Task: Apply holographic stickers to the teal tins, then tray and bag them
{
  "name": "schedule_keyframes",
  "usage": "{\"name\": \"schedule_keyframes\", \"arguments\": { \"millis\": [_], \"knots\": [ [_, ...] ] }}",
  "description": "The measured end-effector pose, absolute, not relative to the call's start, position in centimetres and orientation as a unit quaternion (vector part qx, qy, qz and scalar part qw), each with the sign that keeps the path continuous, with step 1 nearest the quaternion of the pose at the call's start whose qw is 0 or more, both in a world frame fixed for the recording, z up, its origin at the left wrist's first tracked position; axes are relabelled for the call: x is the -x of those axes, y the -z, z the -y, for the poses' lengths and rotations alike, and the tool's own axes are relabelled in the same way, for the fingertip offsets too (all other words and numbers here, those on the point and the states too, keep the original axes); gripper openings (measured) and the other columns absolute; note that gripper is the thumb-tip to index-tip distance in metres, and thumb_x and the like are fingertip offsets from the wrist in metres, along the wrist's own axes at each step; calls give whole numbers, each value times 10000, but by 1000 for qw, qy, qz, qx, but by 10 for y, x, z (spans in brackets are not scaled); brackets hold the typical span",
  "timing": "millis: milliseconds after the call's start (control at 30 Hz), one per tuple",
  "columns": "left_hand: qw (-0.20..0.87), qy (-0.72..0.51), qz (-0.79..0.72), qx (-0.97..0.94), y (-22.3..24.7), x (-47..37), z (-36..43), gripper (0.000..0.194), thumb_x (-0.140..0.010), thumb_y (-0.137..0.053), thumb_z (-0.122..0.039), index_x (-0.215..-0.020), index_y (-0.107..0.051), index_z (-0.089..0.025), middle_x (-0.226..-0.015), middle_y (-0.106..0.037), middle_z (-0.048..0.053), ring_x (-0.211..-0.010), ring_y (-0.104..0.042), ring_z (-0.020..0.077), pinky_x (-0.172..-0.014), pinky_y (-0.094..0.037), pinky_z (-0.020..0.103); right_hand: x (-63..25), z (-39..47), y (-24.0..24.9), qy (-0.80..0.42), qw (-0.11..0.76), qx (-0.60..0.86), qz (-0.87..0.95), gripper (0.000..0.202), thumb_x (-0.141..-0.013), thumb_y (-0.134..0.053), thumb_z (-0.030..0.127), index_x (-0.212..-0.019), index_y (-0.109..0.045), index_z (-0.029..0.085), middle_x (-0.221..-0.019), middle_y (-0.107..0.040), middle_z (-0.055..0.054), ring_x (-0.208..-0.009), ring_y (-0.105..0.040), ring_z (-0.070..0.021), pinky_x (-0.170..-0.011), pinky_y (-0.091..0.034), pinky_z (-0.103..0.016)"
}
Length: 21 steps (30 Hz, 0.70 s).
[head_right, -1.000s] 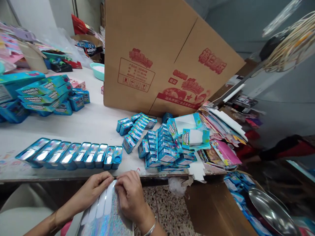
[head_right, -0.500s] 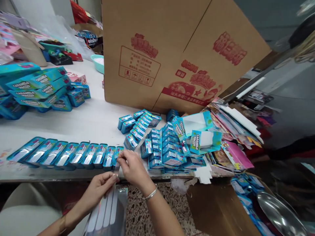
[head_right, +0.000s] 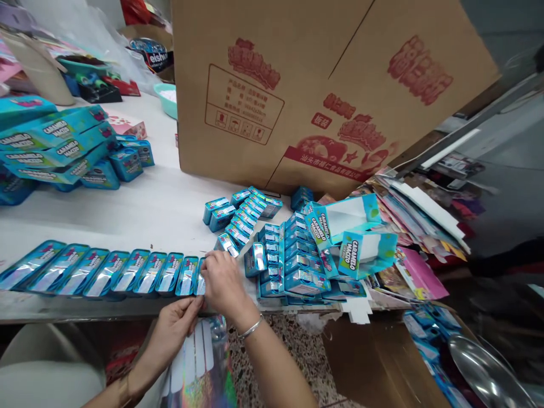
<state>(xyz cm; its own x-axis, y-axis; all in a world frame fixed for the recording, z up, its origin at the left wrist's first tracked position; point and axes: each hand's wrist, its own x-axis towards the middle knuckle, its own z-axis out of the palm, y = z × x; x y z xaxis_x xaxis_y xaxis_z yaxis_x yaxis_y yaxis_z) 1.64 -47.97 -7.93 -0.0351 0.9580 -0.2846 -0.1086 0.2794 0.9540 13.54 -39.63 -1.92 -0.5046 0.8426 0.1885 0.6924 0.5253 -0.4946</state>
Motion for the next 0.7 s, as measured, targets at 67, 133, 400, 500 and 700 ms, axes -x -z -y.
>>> {"name": "schedule_keyframes", "arguments": {
  "millis": [67, 133, 400, 500, 700],
  "knots": [
    [563, -461, -561, -394, 83, -17, 479, 600, -777, -578, -736, -520, -493, -200, -446, -400, -55, -446, -338, 107, -475, -251, 242, -135, 395, 20, -197, 218, 447, 845, 108, -942, -530, 114, -885, -572, 195, -1090, -609, -72, -1099, -531, -214, -954, -414, -347],
    [554, -454, -568, -404, 90, -16, 478, 599, -798, -555, -718, -494, -487, -207, -436, -419, -45, -446, -366, 118, -494, -285, 251, -135, 394, 18, -212, 227, 443, 841, 98, -924, -547, 105, -897, -571, 196, -1056, -599, -63, -1059, -530, -208, -935, -419, -336],
    [543, -406, -587, -442, 126, -14, 476, 567, -801, -494, -668, -437, -465, -235, -421, -471, 1, -474, -454, 167, -585, -365, 303, -130, 386, 24, -221, 272, 450, 821, 142, -890, -562, 108, -991, -600, 201, -982, -605, -42, -975, -543, -212, -890, -439, -345],
    [567, -393, -551, -468, 120, 1, 484, 537, -778, -558, -659, -488, -511, -210, -433, -457, -22, -468, -438, 148, -541, -348, 278, -128, 394, 35, -209, 321, 455, 804, 204, -962, -458, 152, -1084, -617, 191, -1046, -630, -82, -1040, -563, -226, -946, -451, -375],
    [642, -332, -433, -539, 77, 62, 503, 518, -838, -630, -584, -1055, -703, -119, -602, -521, -48, -484, -392, 90, -474, -289, 213, -143, 422, 49, -183, 409, 419, 790, 632, -967, -514, 512, -1485, -370, 180, -1499, -426, -153, -1399, -393, -275, -1160, -337, -452]
  ]
}}
